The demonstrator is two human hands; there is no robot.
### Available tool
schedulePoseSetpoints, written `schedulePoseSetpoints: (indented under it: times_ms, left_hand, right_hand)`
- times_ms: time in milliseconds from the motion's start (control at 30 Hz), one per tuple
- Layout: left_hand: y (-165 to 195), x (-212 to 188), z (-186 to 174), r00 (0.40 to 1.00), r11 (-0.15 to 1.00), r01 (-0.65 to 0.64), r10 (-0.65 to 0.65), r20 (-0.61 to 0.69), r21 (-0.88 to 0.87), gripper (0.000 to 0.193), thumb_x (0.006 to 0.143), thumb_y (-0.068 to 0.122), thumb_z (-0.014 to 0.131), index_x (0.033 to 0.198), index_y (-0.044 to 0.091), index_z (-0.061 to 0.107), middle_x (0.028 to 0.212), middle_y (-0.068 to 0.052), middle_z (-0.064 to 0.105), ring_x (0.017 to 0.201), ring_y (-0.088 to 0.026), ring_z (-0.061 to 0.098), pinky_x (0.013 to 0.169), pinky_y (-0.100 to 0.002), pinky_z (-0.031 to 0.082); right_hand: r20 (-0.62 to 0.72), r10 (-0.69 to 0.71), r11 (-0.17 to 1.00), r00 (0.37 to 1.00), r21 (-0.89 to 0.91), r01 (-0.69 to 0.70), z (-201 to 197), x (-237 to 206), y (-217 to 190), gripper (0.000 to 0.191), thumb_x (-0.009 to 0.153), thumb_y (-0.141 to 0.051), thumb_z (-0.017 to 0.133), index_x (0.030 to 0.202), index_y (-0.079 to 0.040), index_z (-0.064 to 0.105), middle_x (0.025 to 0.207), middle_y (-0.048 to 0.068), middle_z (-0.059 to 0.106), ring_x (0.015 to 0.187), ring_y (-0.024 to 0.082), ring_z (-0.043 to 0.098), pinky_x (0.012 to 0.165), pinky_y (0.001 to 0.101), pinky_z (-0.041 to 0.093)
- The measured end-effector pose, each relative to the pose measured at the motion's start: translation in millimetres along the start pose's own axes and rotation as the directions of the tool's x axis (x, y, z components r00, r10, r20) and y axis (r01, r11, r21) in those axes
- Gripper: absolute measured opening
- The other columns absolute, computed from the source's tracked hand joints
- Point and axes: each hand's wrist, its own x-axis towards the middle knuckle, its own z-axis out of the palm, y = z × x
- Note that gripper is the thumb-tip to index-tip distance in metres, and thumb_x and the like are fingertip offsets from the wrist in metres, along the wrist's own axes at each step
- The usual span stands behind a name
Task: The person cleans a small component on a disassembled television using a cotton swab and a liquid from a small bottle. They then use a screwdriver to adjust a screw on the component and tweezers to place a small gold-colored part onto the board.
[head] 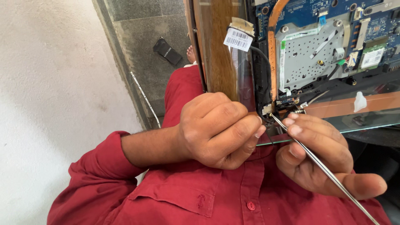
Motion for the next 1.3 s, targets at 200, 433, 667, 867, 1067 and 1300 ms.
schedulePoseSetpoints:
  times_ms: [200,433,667,867,1067,1300]
  left_hand:
    - [1,0,0,1.000,1.000,-0.007,0.007,0.000,-0.003,0.012,0.091,0.003,0.076,0.096,-0.002,0.066,0.083,-0.009,0.061,0.066,-0.022,0.058,0.056,-0.036,0.045]
    - [0,0,-1,1.000,1.000,-0.015,0.015,0.001,0.006,0.012,0.091,0.003,0.076,0.096,-0.002,0.066,0.084,-0.008,0.061,0.066,-0.022,0.059,0.056,-0.036,0.046]
    - [0,-2,1,1.000,1.000,-0.027,0.027,-0.012,-0.008,0.011,0.090,0.003,0.076,0.094,-0.002,0.067,0.082,-0.009,0.061,0.065,-0.023,0.059,0.055,-0.036,0.046]
    - [4,-4,2,0.985,0.991,-0.134,0.133,-0.110,0.000,0.019,0.091,0.010,0.084,0.095,0.002,0.068,0.083,-0.007,0.061,0.064,-0.020,0.059,0.054,-0.034,0.045]
    - [34,-3,-2,0.996,0.998,-0.060,0.061,0.065,-0.024,0.031,0.094,0.016,0.087,0.111,-0.002,0.069,0.097,-0.010,0.067,0.082,-0.024,0.069,0.069,-0.034,0.057]
    - [57,-4,3,0.976,0.991,-0.109,0.122,0.181,-0.083,0.025,0.090,0.006,0.076,0.109,-0.008,0.069,0.099,-0.014,0.069,0.085,-0.026,0.071,0.072,-0.035,0.060]
  right_hand:
    - [0.073,0.013,1.000,0.997,0.015,-0.014,-6,1,1,0.100,0.089,0.003,0.064,0.158,-0.012,-0.007,0.094,0.024,0.073,0.075,0.035,0.075,0.072,0.0502,0.067]
    - [0.103,0.063,0.998,0.993,0.021,-0.065,-9,0,-1,0.100,0.089,0.004,0.063,0.158,-0.012,-0.008,0.095,0.025,0.072,0.077,0.033,0.075,0.074,0.0496,0.066]
    - [0.095,0.110,0.992,0.989,0.051,-0.115,-6,12,-5,0.097,0.094,-0.001,0.065,0.159,-0.014,-0.005,0.096,0.023,0.070,0.077,0.035,0.077,0.072,0.0475,0.068]
    - [-0.368,0.392,0.915,0.843,0.248,-0.317,4,-9,-13,0.073,0.107,-0.018,0.062,0.154,-0.007,0.008,0.100,0.020,0.065,0.065,0.030,0.072,0.065,0.0409,0.063]
    - [-0.399,0.331,0.909,0.855,0.379,-0.175,-8,-18,-25,0.072,0.102,-0.026,0.057,0.154,-0.015,0.009,0.092,0.015,0.062,0.063,0.026,0.067,0.057,0.0414,0.062]
    - [-0.292,0.362,0.829,0.885,0.535,-0.163,-12,-33,-53,0.076,0.101,-0.019,0.063,0.159,-0.021,0.013,0.094,0.014,0.070,0.067,0.027,0.077,0.067,0.0446,0.065]
